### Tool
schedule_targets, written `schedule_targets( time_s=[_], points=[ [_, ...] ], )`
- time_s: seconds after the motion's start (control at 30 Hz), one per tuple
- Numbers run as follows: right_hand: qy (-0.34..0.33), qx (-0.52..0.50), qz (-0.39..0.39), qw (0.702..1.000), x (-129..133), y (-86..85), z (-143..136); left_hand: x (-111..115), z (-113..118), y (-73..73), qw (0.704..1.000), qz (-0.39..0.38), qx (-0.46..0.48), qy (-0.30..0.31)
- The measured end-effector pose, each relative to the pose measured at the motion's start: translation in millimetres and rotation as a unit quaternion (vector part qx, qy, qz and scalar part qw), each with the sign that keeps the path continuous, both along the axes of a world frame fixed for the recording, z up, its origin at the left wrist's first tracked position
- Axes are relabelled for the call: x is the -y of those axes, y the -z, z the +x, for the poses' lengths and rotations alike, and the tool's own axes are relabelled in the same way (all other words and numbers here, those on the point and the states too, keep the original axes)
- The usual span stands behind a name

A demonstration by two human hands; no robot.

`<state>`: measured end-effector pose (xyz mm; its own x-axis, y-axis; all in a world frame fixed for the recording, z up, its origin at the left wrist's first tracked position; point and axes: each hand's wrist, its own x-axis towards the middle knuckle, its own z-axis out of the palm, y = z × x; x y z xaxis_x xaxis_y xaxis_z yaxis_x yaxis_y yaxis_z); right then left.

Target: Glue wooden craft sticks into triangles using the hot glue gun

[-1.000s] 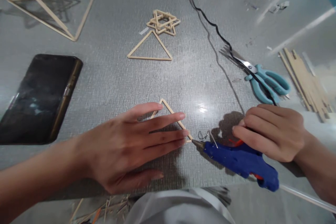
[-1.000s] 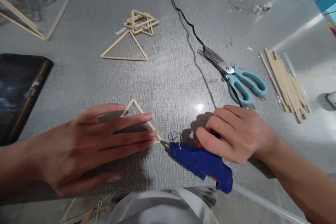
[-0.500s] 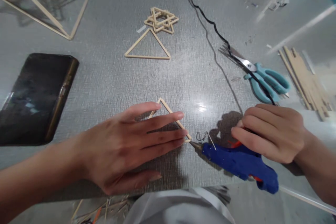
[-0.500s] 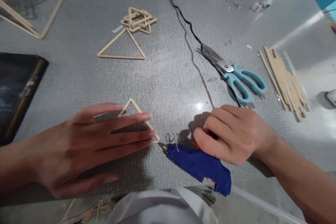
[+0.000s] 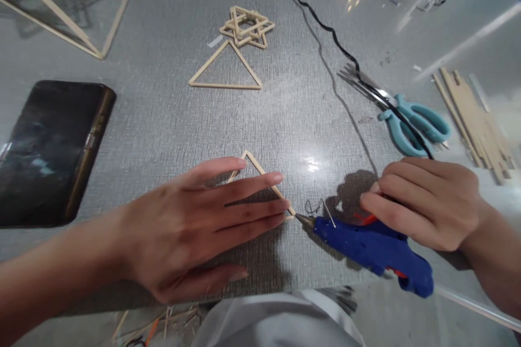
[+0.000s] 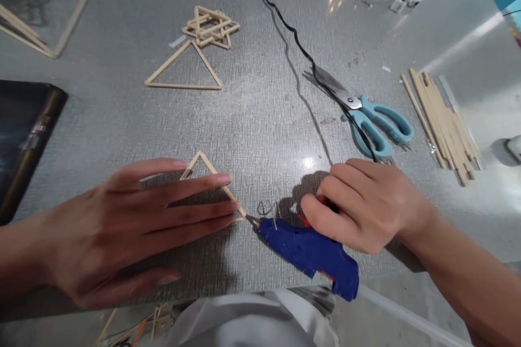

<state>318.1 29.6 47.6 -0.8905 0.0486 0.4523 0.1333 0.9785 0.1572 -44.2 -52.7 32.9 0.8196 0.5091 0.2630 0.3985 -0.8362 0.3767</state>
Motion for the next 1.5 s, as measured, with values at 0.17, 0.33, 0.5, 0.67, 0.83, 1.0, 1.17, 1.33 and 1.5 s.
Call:
schedule_targets(
  time_s=[0.17,0.33,0.5,0.67,0.83,1.0,1.17,1.33,1.5],
  points=[
    [-0.015,0.024,-0.004,1.0,-0.6,-6.9,-1.8,-0.2,-0.8,2.3,1.0,0.006,-0.004,0.0],
    [-0.027,0.025,0.003,0.999,-2.1,-11.0,-5.4,-0.3,1.0,1.6,1.0,0.005,0.005,-0.002],
    [-0.024,0.025,0.008,0.999,-2.7,-11.0,-5.4,0.1,1.2,0.7,1.0,0.003,0.006,-0.003],
    [-0.022,0.033,0.002,0.999,-3.4,-10.9,-3.6,0.5,-0.4,1.3,1.0,0.007,-0.004,-0.002],
    [-0.018,0.03,0.005,0.999,-2.6,-10.3,-4.3,-0.3,0.3,-0.1,1.0,0.001,0.002,0.002],
    [-0.016,0.029,0.006,0.999,-1.5,-11.2,-5.4,-1.5,2.4,-0.8,1.0,-0.006,0.011,0.002],
    [-0.015,0.033,0.003,0.999,-1.9,-11.1,-4.3,-1.3,2.0,-0.2,1.0,-0.003,0.011,0.002],
    [-0.02,0.025,-0.008,0.999,-1.5,-9.3,-3.0,-0.5,0.1,-0.8,1.0,-0.004,0.003,0.003],
    [-0.011,0.049,-0.015,0.999,-0.6,-10.3,-4.2,-0.3,0.8,-0.3,1.0,0.007,-0.003,0.001]
  ],
)
